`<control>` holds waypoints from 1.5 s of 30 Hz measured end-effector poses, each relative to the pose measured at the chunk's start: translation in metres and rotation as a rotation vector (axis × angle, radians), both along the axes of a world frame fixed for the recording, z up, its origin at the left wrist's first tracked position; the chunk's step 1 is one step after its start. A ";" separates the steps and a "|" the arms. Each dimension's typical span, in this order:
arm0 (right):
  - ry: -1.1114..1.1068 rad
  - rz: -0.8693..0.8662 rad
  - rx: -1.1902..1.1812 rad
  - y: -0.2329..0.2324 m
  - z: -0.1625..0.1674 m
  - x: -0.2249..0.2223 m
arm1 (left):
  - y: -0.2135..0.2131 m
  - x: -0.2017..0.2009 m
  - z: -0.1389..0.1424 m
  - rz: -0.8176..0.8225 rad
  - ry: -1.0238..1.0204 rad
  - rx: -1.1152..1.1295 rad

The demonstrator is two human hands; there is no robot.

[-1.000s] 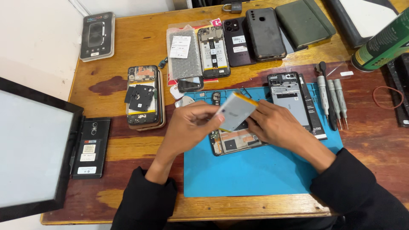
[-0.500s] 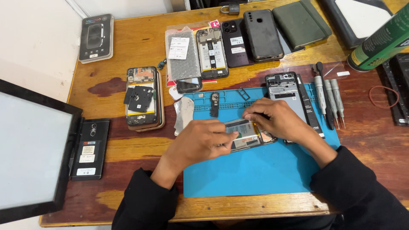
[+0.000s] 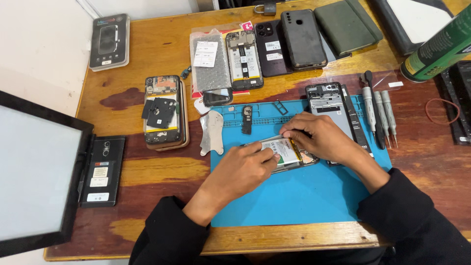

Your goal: The person disassembles a smartphone, removes the battery, and uses a screwdriver to remove screws from the motherboard. They then place the battery into another phone chassis and continue to remove screws from the motherboard.

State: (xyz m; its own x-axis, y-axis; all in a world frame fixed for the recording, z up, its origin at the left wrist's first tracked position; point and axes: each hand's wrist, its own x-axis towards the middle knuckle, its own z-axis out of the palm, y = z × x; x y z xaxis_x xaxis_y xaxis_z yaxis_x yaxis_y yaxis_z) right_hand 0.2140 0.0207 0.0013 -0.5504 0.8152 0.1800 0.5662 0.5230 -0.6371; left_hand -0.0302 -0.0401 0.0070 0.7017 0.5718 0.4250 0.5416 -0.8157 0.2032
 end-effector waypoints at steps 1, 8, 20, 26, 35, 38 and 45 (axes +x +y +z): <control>-0.012 -0.012 -0.017 0.000 0.002 -0.001 | 0.001 0.001 0.001 0.005 0.002 -0.006; 0.002 0.008 0.056 -0.006 0.013 -0.003 | 0.004 -0.004 0.014 0.032 -0.143 -0.092; -0.143 0.366 0.423 -0.058 0.019 0.013 | 0.014 -0.012 0.023 0.029 -0.249 -0.495; -0.319 0.308 0.330 -0.060 0.020 -0.008 | 0.013 -0.011 0.026 0.026 -0.257 -0.480; -0.326 0.394 0.369 -0.055 0.019 0.001 | 0.012 -0.011 0.019 0.020 -0.172 -0.462; -0.271 0.426 0.410 -0.054 0.019 0.004 | 0.011 -0.012 0.015 0.020 -0.176 -0.462; -0.255 0.375 0.408 -0.051 0.025 0.002 | 0.017 -0.010 0.004 0.042 -0.172 -0.449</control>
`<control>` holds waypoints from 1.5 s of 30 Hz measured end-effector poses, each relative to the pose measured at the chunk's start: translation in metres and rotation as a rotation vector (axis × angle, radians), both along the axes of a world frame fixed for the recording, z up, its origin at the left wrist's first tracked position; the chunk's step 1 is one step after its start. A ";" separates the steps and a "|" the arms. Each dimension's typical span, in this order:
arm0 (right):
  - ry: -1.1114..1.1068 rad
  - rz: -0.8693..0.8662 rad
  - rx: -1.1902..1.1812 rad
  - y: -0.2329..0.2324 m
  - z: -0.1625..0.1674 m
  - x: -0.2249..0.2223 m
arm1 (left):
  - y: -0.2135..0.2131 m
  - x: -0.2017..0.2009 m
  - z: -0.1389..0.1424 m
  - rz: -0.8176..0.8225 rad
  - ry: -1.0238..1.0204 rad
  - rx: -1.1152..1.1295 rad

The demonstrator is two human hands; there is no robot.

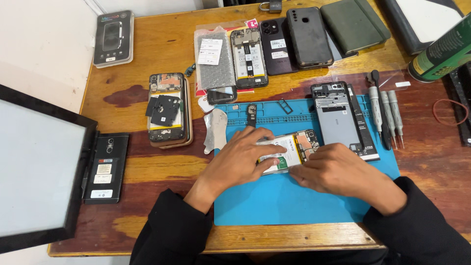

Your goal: The person disassembles a smartphone, removes the battery, and uses a screwdriver to remove screws from the motherboard. They then place the battery into another phone chassis and continue to remove screws from the motherboard.

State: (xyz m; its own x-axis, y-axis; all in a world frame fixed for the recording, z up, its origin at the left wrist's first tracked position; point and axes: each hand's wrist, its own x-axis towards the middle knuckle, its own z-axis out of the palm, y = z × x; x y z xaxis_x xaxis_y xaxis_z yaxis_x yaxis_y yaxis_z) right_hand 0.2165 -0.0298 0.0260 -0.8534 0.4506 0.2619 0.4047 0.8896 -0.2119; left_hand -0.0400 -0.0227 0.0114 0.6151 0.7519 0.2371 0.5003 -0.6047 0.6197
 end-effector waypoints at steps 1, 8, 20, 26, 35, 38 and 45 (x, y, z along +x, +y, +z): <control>0.027 -0.031 -0.035 0.001 0.001 -0.002 | 0.000 0.001 -0.001 0.000 -0.001 -0.005; 0.144 -0.274 -0.180 0.004 0.010 -0.005 | 0.001 0.001 0.002 0.004 0.012 -0.054; 0.086 -0.418 -0.149 0.007 0.006 -0.009 | 0.007 -0.003 0.010 -0.058 0.038 -0.112; -0.091 -0.428 -0.136 0.013 -0.003 -0.007 | 0.008 -0.003 0.009 -0.019 0.017 -0.105; 0.024 -0.330 -0.142 0.016 0.010 -0.001 | 0.002 -0.004 0.011 -0.025 0.015 -0.040; 0.195 -0.444 -0.282 0.022 0.017 0.007 | -0.002 0.003 0.011 0.026 0.000 0.066; 0.013 -0.422 -0.320 0.031 0.018 0.025 | -0.006 0.014 0.005 -0.118 0.003 0.334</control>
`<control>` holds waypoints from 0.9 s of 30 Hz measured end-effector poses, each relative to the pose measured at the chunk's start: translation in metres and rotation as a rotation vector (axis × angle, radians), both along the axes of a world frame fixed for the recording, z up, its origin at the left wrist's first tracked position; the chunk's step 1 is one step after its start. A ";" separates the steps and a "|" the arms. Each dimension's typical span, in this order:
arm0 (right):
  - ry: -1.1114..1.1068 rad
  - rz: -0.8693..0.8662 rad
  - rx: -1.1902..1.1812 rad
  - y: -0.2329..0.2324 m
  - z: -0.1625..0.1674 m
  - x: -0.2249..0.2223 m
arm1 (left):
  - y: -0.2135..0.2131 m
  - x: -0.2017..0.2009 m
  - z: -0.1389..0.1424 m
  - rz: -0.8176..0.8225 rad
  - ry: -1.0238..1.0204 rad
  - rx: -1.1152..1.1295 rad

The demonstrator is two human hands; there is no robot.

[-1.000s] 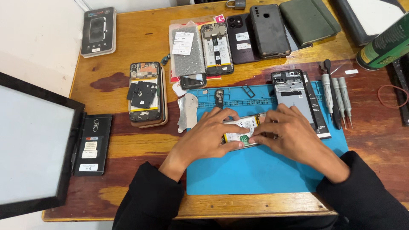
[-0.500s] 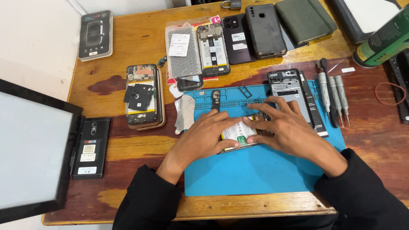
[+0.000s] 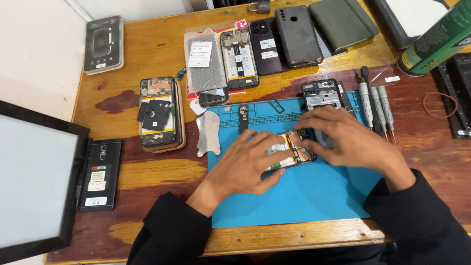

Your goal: The person disassembles a smartphone, removes the battery, and uses a screwdriver to remove screws from the motherboard. They then place the battery into another phone chassis and continue to remove screws from the motherboard.

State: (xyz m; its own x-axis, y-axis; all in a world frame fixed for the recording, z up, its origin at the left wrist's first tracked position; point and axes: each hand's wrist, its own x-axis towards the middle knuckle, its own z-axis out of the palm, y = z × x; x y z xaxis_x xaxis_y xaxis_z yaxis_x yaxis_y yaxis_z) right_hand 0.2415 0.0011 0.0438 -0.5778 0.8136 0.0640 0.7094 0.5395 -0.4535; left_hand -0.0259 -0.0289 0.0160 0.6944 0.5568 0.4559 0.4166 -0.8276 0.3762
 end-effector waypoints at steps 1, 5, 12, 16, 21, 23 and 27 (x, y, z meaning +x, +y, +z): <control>-0.010 0.055 0.010 0.001 -0.001 0.002 | 0.000 0.001 -0.001 -0.044 0.010 0.004; -0.075 0.065 -0.135 0.000 -0.001 0.004 | -0.002 0.007 -0.007 -0.045 0.042 0.026; -0.146 0.032 -0.174 -0.001 0.002 0.001 | -0.003 0.014 -0.010 -0.006 0.073 0.066; -0.129 0.039 -0.180 -0.001 0.001 0.001 | -0.006 0.019 -0.011 0.043 0.137 0.098; -0.159 0.034 -0.183 0.001 0.000 0.001 | -0.009 0.025 -0.014 0.069 0.183 0.076; -0.168 0.027 -0.197 0.000 0.000 0.001 | -0.011 0.027 -0.015 0.086 0.195 0.075; -0.173 0.020 -0.201 -0.001 0.001 0.002 | -0.015 0.028 -0.015 0.120 0.242 0.093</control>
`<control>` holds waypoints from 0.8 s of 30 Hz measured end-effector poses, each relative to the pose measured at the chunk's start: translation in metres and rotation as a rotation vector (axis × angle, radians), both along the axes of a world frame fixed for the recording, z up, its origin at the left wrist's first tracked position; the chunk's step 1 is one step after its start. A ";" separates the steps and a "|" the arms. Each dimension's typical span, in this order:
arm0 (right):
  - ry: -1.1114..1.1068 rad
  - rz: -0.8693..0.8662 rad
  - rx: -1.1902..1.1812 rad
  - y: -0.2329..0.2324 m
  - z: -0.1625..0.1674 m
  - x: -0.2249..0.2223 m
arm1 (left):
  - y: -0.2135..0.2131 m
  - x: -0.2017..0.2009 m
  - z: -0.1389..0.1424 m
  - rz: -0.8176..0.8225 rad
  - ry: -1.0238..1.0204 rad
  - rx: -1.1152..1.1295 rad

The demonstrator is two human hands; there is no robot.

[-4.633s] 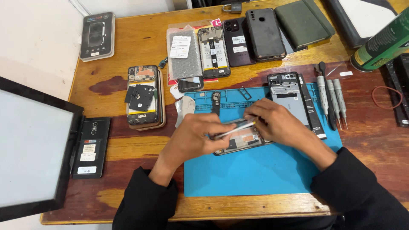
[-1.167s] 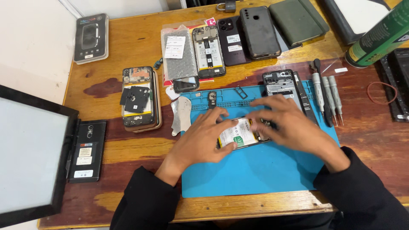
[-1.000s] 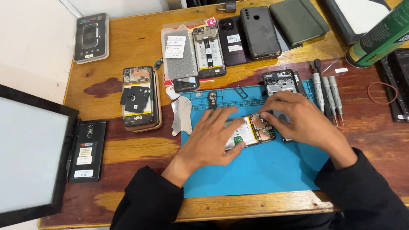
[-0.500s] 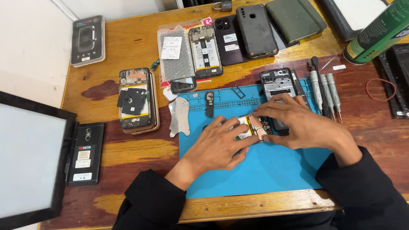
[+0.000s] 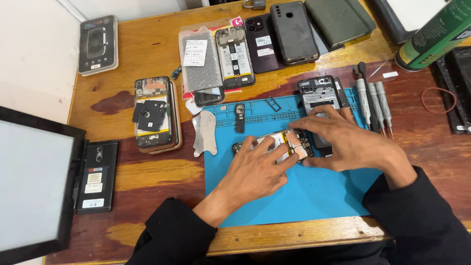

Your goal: The person disassembles a smartphone, removes the battery, and uses a screwdriver to remove screws from the motherboard. They then place the battery into another phone chassis and continue to remove screws from the motherboard.

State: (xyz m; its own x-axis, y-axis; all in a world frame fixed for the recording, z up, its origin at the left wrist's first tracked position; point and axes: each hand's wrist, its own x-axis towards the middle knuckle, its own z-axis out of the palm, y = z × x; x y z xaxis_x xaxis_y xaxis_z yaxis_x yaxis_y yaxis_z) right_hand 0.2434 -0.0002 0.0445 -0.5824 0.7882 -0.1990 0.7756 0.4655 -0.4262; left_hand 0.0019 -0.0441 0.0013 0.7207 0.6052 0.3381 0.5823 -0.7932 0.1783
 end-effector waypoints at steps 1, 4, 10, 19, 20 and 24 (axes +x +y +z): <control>0.001 0.002 0.013 0.000 0.000 0.000 | 0.000 0.000 0.001 0.006 0.010 0.009; -0.011 -0.001 -0.001 0.001 -0.002 0.000 | 0.003 -0.009 0.004 -0.035 -0.048 -0.029; 0.049 -0.051 -0.069 0.006 -0.004 -0.002 | 0.016 -0.023 0.010 0.158 -0.282 -0.113; 0.189 -0.039 0.037 0.000 -0.002 -0.003 | 0.028 -0.033 0.010 0.241 -0.384 -0.709; 0.232 -0.047 0.085 0.000 -0.002 -0.003 | 0.029 -0.033 0.011 0.283 -0.449 -0.793; 0.540 -0.245 0.071 -0.006 -0.010 -0.007 | 0.029 -0.030 0.010 0.297 -0.839 -1.085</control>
